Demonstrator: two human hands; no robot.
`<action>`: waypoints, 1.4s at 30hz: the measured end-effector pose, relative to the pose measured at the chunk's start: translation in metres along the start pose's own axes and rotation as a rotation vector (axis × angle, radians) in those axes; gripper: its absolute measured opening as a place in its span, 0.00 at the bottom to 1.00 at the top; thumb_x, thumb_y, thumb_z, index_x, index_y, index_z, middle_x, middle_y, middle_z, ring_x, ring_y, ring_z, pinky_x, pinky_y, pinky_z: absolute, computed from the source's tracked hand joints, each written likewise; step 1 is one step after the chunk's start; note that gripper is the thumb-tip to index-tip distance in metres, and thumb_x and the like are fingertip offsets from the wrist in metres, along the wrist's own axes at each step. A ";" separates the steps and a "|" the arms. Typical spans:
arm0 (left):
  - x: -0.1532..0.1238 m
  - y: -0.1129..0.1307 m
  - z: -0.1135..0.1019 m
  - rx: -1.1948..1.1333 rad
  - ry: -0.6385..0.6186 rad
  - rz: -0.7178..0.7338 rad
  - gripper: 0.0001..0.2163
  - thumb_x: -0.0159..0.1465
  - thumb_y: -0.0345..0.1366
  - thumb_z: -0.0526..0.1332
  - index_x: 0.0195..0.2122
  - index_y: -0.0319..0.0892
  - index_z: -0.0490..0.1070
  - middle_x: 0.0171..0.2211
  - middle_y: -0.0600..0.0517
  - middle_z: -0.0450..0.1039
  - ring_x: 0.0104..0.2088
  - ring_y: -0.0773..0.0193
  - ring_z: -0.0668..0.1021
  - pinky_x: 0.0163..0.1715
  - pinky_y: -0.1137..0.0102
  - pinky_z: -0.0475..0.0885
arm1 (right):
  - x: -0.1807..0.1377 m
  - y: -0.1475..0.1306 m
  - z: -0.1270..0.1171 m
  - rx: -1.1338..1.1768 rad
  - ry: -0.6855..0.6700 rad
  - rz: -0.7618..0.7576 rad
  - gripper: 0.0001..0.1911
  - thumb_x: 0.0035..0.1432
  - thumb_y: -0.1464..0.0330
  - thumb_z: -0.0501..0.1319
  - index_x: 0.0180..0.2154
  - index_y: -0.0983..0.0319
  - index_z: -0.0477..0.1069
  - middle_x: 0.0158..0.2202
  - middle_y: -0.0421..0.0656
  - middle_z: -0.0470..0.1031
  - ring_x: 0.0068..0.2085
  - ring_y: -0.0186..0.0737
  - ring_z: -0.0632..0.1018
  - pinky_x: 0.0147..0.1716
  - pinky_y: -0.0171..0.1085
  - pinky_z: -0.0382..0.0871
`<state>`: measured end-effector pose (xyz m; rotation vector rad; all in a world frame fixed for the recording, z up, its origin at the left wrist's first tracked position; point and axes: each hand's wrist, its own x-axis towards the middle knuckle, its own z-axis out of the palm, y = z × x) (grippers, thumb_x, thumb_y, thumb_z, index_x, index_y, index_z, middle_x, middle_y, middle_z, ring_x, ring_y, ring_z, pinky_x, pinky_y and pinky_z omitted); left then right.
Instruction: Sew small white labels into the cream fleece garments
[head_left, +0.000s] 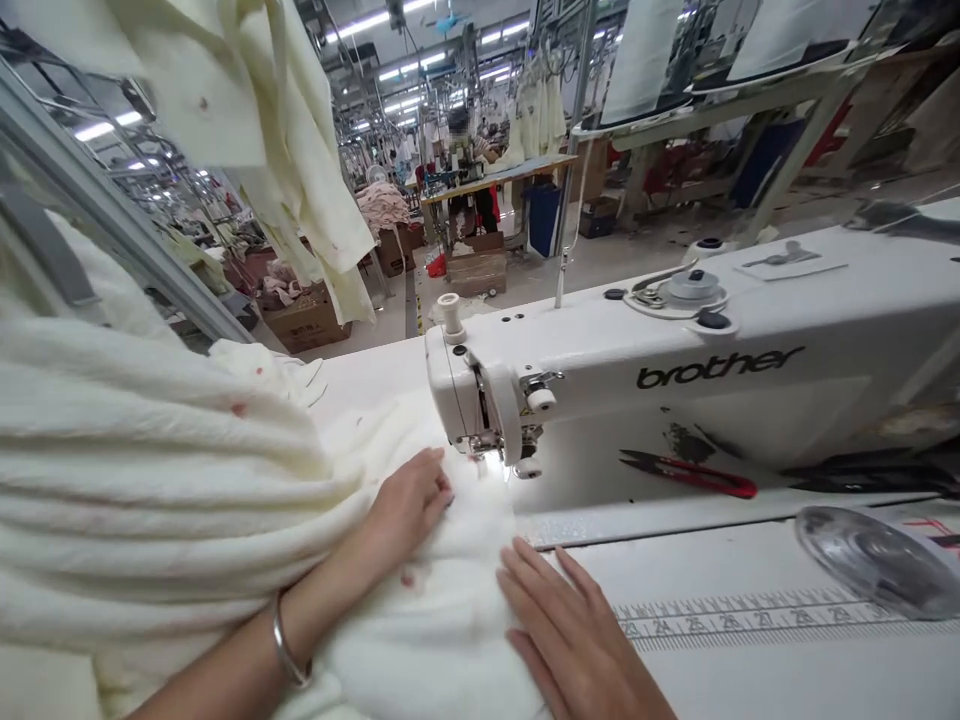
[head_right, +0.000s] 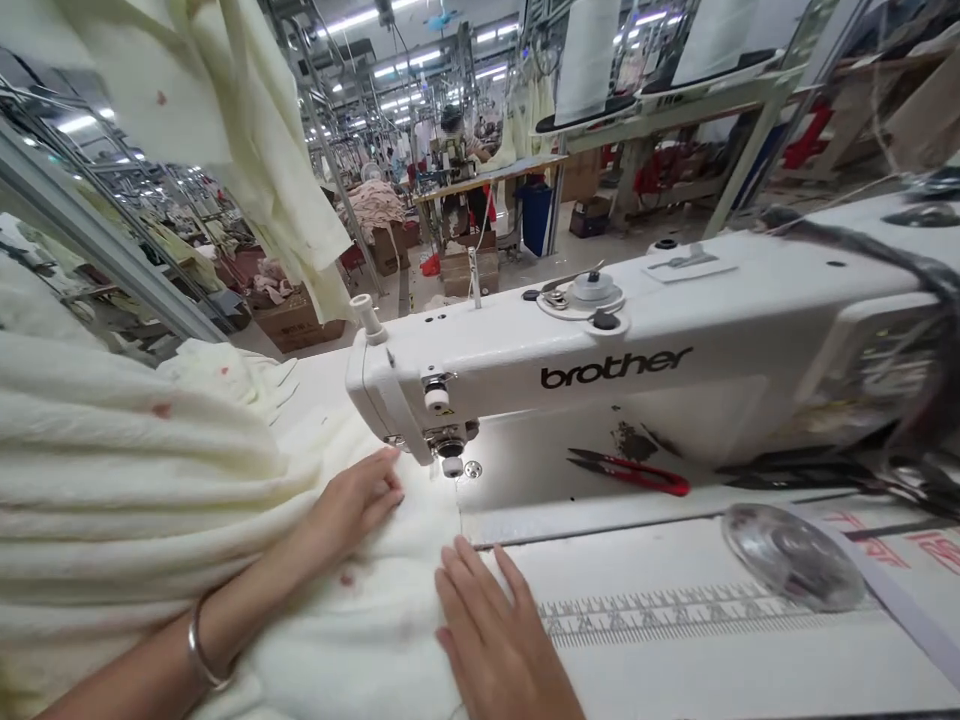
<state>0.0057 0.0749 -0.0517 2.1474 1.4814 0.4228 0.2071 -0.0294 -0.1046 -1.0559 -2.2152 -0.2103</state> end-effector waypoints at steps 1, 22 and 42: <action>-0.002 -0.005 0.003 -0.005 -0.009 0.007 0.05 0.60 0.26 0.55 0.30 0.41 0.67 0.53 0.46 0.69 0.57 0.56 0.68 0.53 0.62 0.66 | -0.001 -0.002 0.002 0.008 -0.006 0.001 0.13 0.65 0.74 0.50 0.47 0.67 0.70 0.50 0.47 0.73 0.56 0.45 0.69 0.55 0.45 0.60; 0.006 0.025 0.028 -0.444 -0.116 -0.430 0.07 0.56 0.38 0.59 0.27 0.40 0.70 0.21 0.56 0.69 0.21 0.70 0.71 0.24 0.74 0.64 | 0.013 0.004 0.014 0.002 -0.034 0.303 0.16 0.64 0.74 0.51 0.52 0.68 0.67 0.41 0.51 0.68 0.44 0.45 0.70 0.39 0.42 0.65; -0.007 0.028 0.020 -0.081 0.020 -0.148 0.07 0.61 0.32 0.56 0.39 0.40 0.70 0.35 0.49 0.74 0.31 0.62 0.77 0.34 0.66 0.73 | 0.018 0.001 0.016 -0.119 -0.002 0.276 0.15 0.64 0.76 0.49 0.48 0.71 0.70 0.40 0.53 0.69 0.43 0.48 0.70 0.37 0.43 0.65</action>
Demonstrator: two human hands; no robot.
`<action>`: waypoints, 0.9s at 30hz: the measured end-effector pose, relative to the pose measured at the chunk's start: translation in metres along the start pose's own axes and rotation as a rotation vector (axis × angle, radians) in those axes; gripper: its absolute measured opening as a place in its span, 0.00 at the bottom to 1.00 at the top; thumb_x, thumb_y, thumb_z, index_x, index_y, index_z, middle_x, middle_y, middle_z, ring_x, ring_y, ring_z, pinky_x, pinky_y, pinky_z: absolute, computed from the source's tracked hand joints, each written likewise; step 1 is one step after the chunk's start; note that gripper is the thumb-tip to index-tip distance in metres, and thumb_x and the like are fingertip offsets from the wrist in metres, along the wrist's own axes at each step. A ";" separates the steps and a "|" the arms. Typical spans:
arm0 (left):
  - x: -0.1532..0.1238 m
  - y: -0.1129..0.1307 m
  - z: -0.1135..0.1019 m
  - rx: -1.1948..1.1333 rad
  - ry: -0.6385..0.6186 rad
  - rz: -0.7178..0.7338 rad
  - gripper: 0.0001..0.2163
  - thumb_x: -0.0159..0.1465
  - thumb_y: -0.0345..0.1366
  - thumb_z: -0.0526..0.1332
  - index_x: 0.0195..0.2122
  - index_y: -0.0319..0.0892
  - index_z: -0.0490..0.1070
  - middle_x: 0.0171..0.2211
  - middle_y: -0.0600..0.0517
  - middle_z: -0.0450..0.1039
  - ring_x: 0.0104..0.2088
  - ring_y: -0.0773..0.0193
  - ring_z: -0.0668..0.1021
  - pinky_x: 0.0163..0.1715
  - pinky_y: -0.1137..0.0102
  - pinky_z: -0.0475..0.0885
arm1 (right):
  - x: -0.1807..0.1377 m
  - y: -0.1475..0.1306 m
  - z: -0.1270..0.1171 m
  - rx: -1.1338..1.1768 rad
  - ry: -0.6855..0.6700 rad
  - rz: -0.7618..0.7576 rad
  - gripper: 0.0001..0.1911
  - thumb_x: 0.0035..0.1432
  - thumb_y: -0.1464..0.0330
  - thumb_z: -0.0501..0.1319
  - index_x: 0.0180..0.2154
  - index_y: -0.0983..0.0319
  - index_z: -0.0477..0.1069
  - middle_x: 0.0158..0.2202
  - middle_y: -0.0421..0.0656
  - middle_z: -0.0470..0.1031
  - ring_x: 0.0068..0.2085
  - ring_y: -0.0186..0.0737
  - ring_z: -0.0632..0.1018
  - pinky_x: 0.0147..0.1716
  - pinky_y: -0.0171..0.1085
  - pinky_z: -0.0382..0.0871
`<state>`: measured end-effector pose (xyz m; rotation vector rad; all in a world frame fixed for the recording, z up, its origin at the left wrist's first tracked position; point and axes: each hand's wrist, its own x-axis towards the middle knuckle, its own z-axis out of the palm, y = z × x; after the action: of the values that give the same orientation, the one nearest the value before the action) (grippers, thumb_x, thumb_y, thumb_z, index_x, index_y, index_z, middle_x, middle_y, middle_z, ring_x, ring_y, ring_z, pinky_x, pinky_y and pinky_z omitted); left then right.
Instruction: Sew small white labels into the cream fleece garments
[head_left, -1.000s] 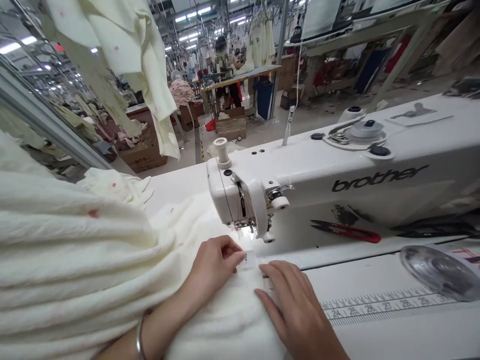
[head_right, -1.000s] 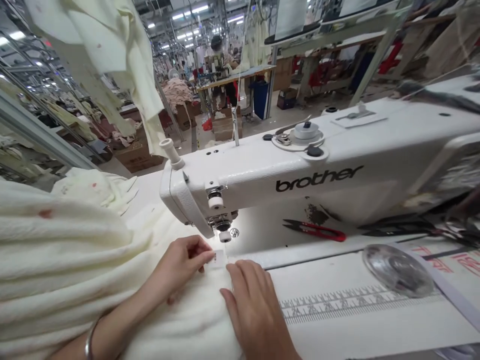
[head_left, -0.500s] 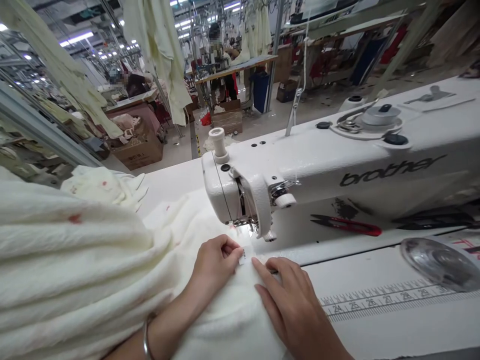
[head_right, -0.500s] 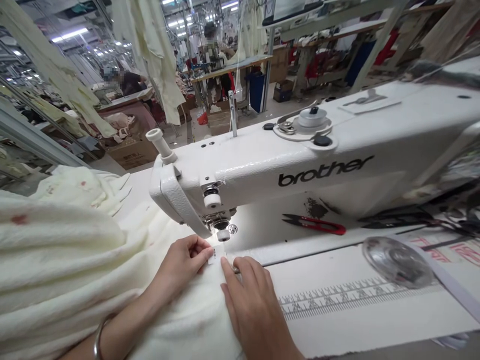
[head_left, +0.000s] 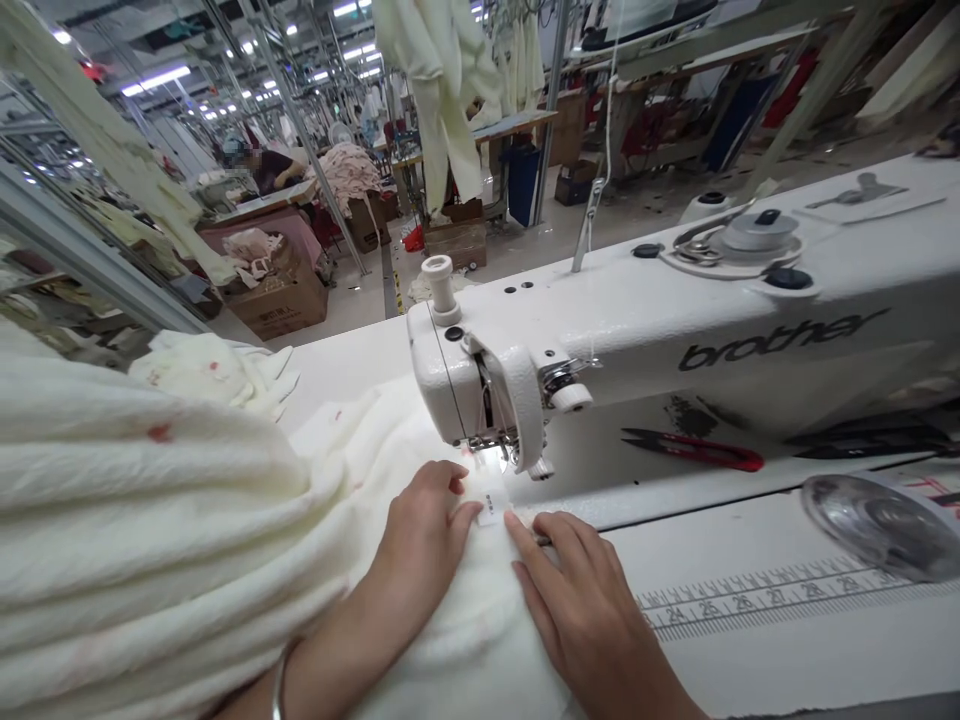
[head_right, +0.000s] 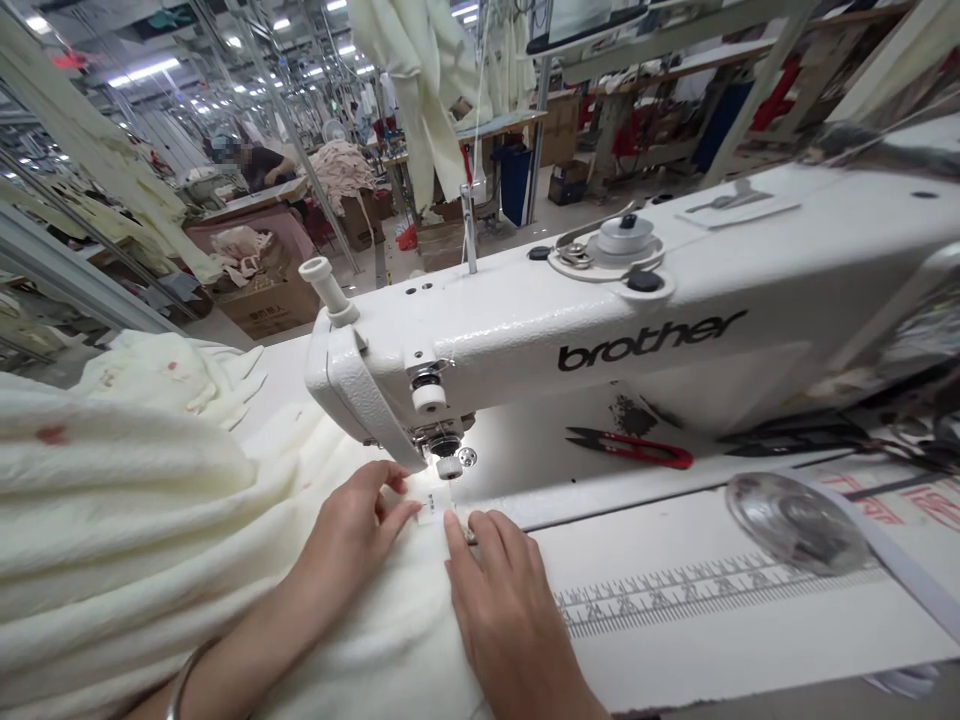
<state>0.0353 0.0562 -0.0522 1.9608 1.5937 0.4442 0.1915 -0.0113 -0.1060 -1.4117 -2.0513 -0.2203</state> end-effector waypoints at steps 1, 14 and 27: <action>-0.006 -0.002 -0.002 0.072 0.041 0.121 0.09 0.62 0.30 0.55 0.43 0.40 0.69 0.39 0.47 0.73 0.35 0.61 0.77 0.36 0.65 0.75 | -0.001 0.000 0.000 -0.004 -0.005 -0.002 0.15 0.64 0.76 0.50 0.48 0.71 0.70 0.40 0.53 0.69 0.44 0.49 0.70 0.37 0.43 0.65; -0.027 -0.036 0.003 0.493 -0.045 0.820 0.20 0.66 0.28 0.51 0.59 0.30 0.56 0.60 0.36 0.59 0.63 0.54 0.60 0.58 0.60 0.67 | -0.002 0.000 0.001 0.003 0.006 0.001 0.15 0.63 0.76 0.51 0.49 0.70 0.70 0.41 0.53 0.69 0.45 0.49 0.70 0.39 0.44 0.66; -0.026 -0.033 0.002 0.549 -0.105 0.806 0.22 0.66 0.27 0.51 0.61 0.32 0.55 0.61 0.35 0.57 0.62 0.51 0.61 0.58 0.59 0.67 | 0.002 -0.003 -0.006 0.052 0.037 0.015 0.15 0.64 0.76 0.49 0.47 0.70 0.70 0.39 0.52 0.70 0.42 0.46 0.72 0.36 0.43 0.67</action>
<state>0.0050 0.0348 -0.0716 2.9726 0.8395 0.1932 0.1911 -0.0132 -0.0995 -1.3808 -2.0019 -0.1841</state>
